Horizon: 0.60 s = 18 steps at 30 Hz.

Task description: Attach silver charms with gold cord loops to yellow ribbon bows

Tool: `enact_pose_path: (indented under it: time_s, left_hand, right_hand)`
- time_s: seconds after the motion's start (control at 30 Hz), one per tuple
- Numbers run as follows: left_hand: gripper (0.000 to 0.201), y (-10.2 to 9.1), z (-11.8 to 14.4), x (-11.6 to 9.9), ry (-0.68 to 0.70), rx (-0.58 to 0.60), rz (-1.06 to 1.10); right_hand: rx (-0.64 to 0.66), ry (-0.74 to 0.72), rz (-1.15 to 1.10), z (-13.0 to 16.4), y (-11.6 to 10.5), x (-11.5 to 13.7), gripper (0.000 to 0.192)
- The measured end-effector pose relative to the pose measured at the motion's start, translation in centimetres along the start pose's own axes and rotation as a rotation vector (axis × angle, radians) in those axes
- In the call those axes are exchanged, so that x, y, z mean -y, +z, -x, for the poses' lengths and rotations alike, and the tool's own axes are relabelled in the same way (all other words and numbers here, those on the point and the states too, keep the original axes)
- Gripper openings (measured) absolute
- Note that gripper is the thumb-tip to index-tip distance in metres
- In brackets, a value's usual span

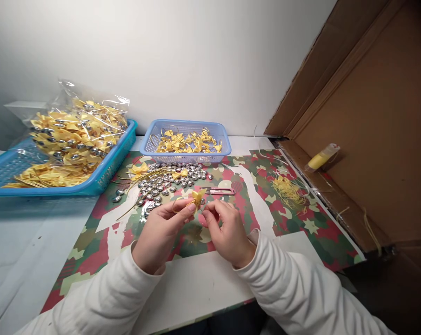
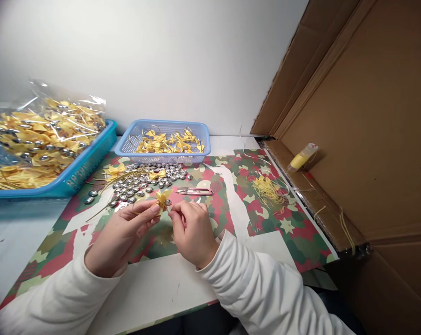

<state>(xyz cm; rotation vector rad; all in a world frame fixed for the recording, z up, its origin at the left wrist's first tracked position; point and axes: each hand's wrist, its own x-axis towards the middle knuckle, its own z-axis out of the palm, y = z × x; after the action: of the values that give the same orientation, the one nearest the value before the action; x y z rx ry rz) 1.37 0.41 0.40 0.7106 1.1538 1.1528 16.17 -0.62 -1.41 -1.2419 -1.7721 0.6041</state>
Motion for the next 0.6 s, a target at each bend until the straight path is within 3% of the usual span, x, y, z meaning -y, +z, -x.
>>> enact_pose_path:
  time_s: [0.3, 0.6]
  left_hand:
    - [0.030, 0.01, -0.05, -0.04, -0.113, 0.101, 0.014]
    - [0.037, 0.08, -0.38, 0.26, -0.103, 0.051, 0.035]
  right_hand:
    - [-0.026, 0.004, -0.018, 0.08, 0.16, -0.14, 0.019]
    - [-0.017, 0.052, -0.064, 0.02, 0.21, -0.30, 0.018]
